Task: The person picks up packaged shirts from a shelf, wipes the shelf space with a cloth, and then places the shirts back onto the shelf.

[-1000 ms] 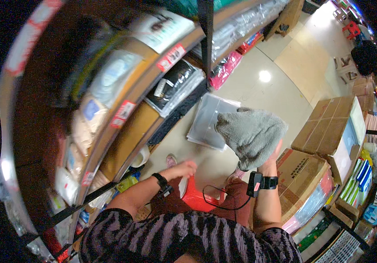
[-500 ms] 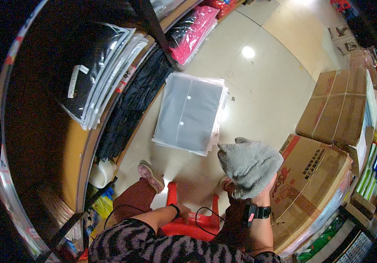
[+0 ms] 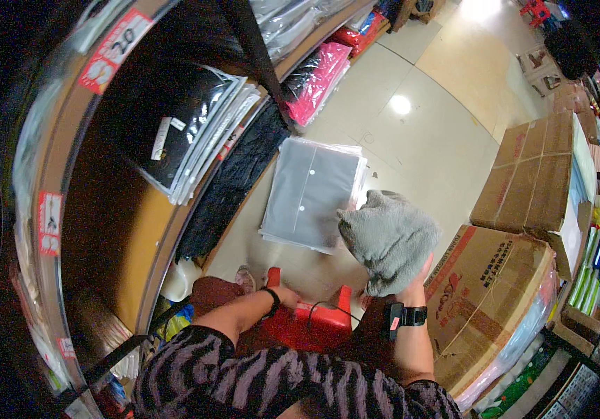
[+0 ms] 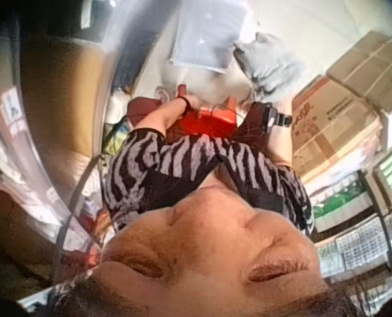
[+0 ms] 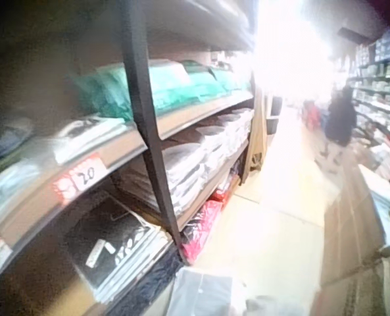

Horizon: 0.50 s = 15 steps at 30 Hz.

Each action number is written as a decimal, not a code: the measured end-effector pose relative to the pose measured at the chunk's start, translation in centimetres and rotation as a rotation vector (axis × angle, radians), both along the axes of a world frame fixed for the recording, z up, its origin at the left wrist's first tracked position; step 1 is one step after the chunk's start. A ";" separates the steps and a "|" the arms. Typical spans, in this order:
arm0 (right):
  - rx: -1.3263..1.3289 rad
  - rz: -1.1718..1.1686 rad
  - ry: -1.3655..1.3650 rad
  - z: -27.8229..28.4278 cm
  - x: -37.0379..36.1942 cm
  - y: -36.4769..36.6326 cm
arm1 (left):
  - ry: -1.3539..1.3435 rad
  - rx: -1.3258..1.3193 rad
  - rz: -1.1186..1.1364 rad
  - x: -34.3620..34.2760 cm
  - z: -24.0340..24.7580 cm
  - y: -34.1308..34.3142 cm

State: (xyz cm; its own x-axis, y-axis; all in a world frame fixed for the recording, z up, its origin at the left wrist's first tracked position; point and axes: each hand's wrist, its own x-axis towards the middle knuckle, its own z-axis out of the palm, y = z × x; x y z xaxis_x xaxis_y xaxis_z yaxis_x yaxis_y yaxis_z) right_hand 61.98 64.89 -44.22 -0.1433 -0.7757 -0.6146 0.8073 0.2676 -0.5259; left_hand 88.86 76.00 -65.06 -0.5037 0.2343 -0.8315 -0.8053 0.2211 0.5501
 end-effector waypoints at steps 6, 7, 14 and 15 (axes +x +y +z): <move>-0.083 0.018 -0.137 1.3 1.6 -0.8 | 0.281 -0.305 0.514 -0.7 -1.8 -3.5; -0.109 0.023 -0.141 0.6 1.7 -0.8 | 0.325 -0.389 0.515 -1.6 -0.8 -5.1; -0.368 0.133 -0.168 -0.2 1.7 1.2 | 0.515 -0.672 1.343 2.0 14.5 -12.9; -0.410 0.176 -0.127 -0.4 1.9 2.0 | 0.556 -0.731 1.446 3.4 15.3 -12.3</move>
